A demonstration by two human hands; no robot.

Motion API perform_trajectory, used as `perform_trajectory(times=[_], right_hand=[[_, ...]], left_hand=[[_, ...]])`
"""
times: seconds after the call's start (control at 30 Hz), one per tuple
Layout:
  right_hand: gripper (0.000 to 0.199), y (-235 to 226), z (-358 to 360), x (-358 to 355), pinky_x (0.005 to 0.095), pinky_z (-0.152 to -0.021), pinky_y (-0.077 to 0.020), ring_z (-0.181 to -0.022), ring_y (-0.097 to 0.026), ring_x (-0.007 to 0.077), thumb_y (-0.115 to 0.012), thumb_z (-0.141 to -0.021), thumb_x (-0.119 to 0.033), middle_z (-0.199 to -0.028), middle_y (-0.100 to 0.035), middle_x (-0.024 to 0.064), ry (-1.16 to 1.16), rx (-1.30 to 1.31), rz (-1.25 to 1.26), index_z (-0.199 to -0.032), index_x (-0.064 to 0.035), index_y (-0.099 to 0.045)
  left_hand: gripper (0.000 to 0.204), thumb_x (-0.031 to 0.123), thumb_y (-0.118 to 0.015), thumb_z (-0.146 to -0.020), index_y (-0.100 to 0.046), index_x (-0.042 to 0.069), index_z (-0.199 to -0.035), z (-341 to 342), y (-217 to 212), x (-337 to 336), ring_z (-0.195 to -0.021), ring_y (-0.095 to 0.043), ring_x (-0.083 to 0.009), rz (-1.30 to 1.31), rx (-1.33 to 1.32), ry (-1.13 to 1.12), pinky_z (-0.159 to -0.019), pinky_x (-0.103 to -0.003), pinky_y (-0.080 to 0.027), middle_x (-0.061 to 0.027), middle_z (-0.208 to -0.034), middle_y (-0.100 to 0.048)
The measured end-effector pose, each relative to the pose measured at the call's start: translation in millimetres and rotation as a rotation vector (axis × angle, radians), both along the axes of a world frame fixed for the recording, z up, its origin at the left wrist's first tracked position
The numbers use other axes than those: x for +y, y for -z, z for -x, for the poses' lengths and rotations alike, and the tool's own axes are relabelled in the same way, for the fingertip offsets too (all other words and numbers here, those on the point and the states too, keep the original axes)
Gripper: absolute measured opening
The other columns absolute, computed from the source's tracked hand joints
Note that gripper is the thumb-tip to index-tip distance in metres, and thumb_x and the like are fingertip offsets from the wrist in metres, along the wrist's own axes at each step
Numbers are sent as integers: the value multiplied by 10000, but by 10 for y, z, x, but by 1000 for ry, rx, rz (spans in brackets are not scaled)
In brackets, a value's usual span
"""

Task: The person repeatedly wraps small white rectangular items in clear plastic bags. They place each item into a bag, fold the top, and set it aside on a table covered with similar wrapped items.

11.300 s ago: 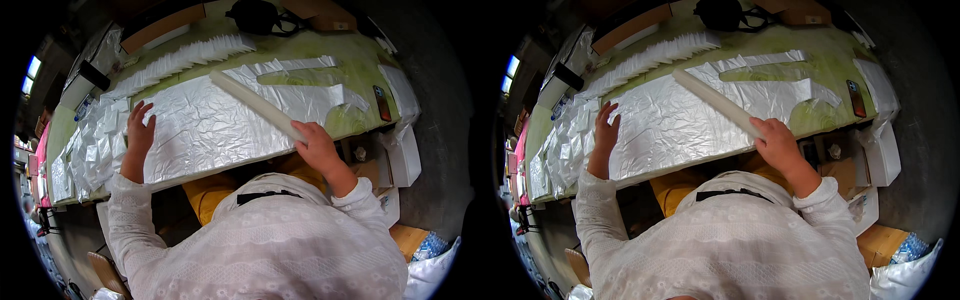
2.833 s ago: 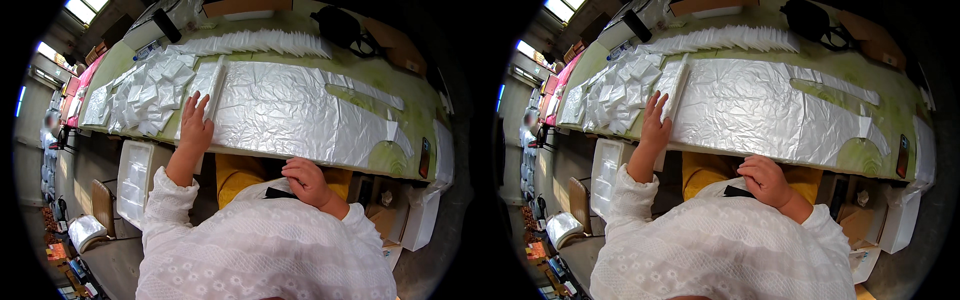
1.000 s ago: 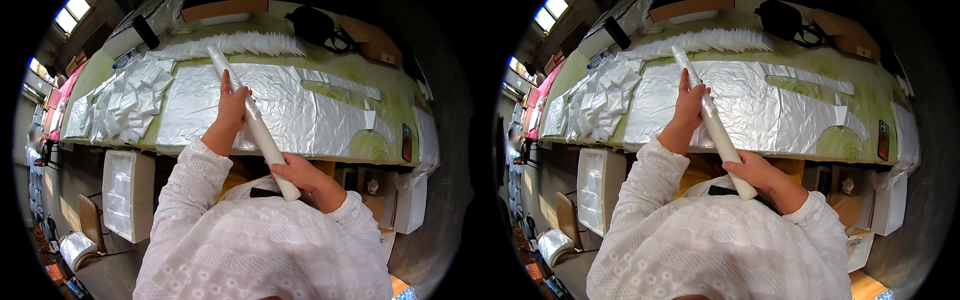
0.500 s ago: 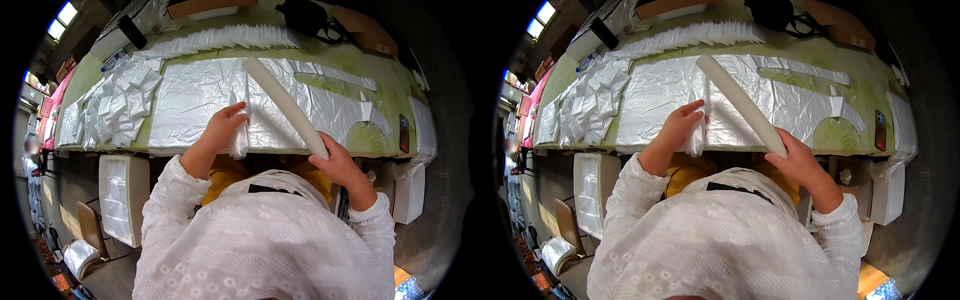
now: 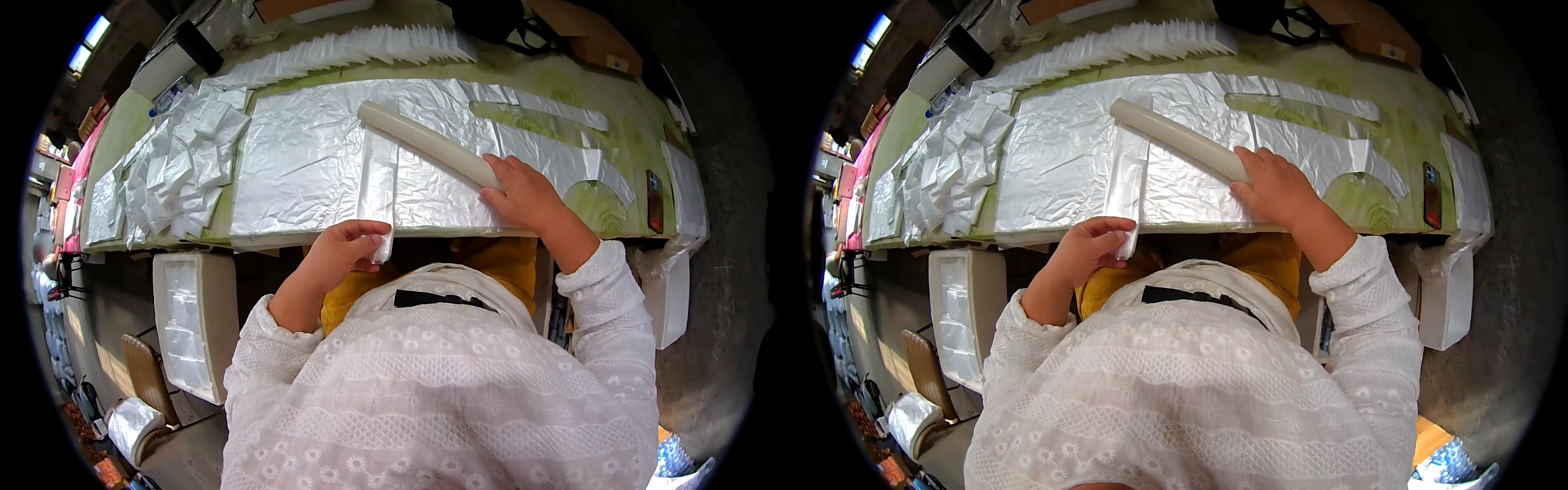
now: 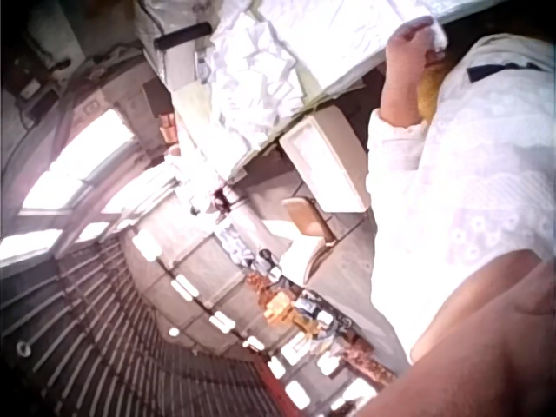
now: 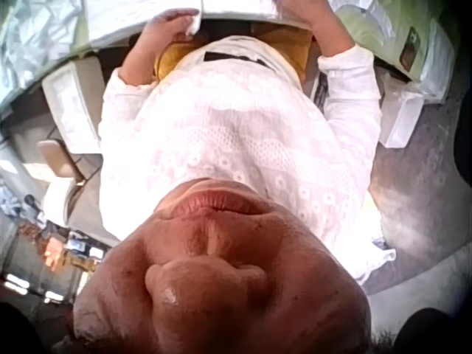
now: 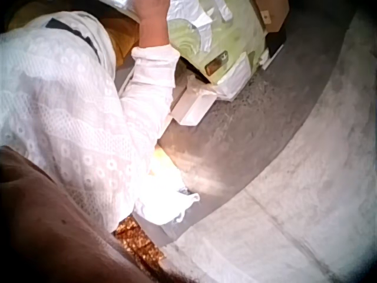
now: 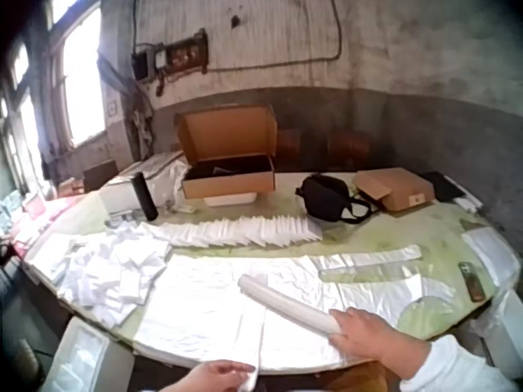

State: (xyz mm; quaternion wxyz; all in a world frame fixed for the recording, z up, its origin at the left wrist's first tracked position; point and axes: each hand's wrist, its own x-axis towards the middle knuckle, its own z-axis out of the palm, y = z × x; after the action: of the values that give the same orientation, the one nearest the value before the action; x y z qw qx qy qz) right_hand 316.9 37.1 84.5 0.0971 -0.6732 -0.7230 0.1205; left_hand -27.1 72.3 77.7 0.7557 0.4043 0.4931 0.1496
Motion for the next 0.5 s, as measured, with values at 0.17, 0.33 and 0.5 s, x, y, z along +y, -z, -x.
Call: perform_trajectory(times=[0.17, 0.33, 0.5], right_hand=[[658, 25, -80, 136, 516, -1053, -429, -1221, -546, 371, -712, -868, -303, -1249, -605, 151, 178, -206, -77, -1433, -42, -500], [709, 132, 669, -6, 583, -1196, -257, -1459, -335, 341, -759, -817, -237, -1530, -419, 104, -379, -26, -378, -1464, -119, -494], [657, 366, 1060, 12, 582, -1188, -276, -1409, -404, 338, -744, -796, -164, -1442, -506, 95, -465, 148, -254, -1420, -137, -542]], left_hand=[[252, 97, -648, -978, -687, 41, -1220, 15, 229, -212, -850, -654, -108, -45, -32, -58, -742, -281, -595, -24, -1016, -673], [267, 102, -661, -974, -688, 72, -1238, -13, 311, -332, -851, -641, -86, -31, -24, -71, -744, -266, -578, 2, -1016, -676], [337, 99, -684, -965, -667, 69, -1300, -28, 237, -455, -821, -597, -60, -153, -24, 65, -716, -243, -540, 14, -988, -668]])
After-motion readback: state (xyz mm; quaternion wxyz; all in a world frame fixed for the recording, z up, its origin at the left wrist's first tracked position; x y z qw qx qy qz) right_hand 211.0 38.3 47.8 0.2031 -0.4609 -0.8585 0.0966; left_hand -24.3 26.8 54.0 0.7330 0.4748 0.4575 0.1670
